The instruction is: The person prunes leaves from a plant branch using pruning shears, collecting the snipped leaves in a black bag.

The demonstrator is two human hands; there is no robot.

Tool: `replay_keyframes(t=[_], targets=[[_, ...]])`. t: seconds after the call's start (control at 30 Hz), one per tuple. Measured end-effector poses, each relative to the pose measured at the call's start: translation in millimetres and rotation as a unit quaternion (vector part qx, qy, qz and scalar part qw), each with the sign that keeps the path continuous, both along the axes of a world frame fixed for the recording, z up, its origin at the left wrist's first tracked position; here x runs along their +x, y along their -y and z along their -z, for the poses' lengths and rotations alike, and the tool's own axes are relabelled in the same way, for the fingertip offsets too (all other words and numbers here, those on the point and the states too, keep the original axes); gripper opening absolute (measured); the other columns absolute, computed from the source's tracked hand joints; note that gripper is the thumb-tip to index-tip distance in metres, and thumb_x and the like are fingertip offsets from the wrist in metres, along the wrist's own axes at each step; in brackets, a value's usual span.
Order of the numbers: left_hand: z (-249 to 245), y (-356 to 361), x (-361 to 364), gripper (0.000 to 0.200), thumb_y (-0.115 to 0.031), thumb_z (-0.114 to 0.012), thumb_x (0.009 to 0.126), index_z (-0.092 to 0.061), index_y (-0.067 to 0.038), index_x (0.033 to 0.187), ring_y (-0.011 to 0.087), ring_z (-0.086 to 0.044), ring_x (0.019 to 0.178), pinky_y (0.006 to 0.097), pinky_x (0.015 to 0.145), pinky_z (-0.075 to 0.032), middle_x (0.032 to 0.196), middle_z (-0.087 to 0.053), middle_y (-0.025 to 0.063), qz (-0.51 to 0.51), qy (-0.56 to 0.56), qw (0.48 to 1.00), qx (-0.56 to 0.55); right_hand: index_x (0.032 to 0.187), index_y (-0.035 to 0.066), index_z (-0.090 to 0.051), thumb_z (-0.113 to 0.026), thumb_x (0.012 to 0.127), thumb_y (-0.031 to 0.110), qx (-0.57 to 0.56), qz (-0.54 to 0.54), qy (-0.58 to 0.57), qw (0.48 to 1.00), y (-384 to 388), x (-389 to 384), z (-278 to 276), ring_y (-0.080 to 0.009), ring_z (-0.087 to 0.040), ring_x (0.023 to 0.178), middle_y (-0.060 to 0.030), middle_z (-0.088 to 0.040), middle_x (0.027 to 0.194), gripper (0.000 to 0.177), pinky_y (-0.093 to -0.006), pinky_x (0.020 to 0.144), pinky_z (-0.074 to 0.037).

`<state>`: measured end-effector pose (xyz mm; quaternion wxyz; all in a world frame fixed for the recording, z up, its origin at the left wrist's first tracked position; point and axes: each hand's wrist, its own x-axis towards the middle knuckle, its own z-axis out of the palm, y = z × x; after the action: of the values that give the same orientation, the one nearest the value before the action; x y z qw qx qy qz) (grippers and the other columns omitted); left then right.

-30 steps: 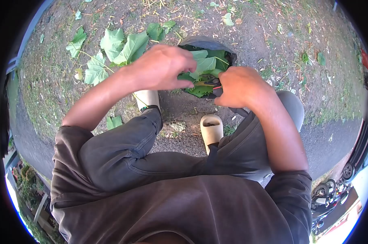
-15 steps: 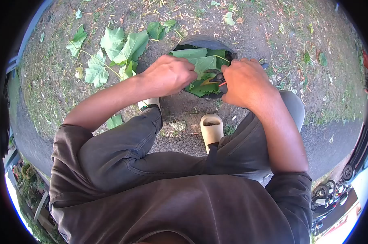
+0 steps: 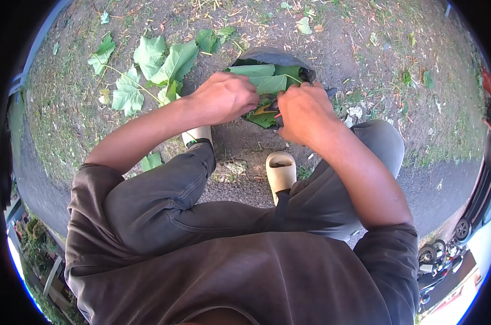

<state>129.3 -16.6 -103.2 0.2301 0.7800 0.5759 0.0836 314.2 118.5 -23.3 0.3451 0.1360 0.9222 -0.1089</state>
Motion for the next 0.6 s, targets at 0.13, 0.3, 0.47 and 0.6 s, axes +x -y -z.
replay_keyframes(t=[0.13, 0.3, 0.47, 0.6], targets=[[2.5, -2.0, -2.0, 0.015, -0.02, -0.074, 0.097, -0.076, -0.007, 0.102, 0.031, -0.074, 0.101, 0.0465, 0.091, -0.06, 0.097, -0.075, 0.0092, -0.057, 0.053, 0.997, -0.012, 0.126, 0.0, -0.074, -0.088, 0.079, 0.034, -0.006, 0.012, 0.006, 1.0, 0.8, -1.2, -4.9, -0.0391, -0.073, 0.114, -0.0219, -0.076, 0.111, 0.06, -0.0512, 0.104, -0.056], [9.3, -4.0, -3.1, 0.015, -0.019, -0.074, 0.098, -0.076, -0.005, 0.102, 0.034, -0.073, 0.098, 0.0481, 0.089, -0.059, 0.1, -0.076, 0.0126, -0.144, 0.147, 0.979, 0.004, 0.108, 0.003, -0.08, -0.088, 0.079, 0.031, 0.013, 0.046, -0.048, 0.998, 4.1, 2.4, -9.5, -0.0348, -0.079, 0.103, -0.0158, -0.081, 0.102, 0.041, -0.0462, 0.095, -0.061], [9.3, -8.5, -5.5, 0.013, -0.018, -0.072, 0.096, -0.076, -0.008, 0.103, 0.0364, -0.073, 0.105, 0.0497, 0.093, -0.06, 0.104, -0.078, 0.0128, -0.166, 0.166, 0.972, -0.015, 0.098, 0.003, -0.081, -0.089, 0.08, 0.026, -0.011, 0.047, -0.072, 0.996, -0.5, 8.6, -2.8, -0.0353, -0.079, 0.1, -0.016, -0.08, 0.097, 0.03, -0.0468, 0.091, -0.062], [8.2, -11.8, -5.3, 0.013, -0.019, -0.072, 0.096, -0.076, -0.008, 0.102, 0.0362, -0.074, 0.105, 0.0499, 0.094, -0.059, 0.104, -0.078, 0.0133, -0.174, 0.153, 0.972, -0.022, 0.091, 0.002, -0.081, -0.088, 0.081, 0.022, -0.022, 0.03, -0.084, 0.996, -0.3, 11.8, 1.4, -0.0371, -0.079, 0.095, -0.0174, -0.079, 0.092, 0.023, -0.047, 0.087, -0.063]])
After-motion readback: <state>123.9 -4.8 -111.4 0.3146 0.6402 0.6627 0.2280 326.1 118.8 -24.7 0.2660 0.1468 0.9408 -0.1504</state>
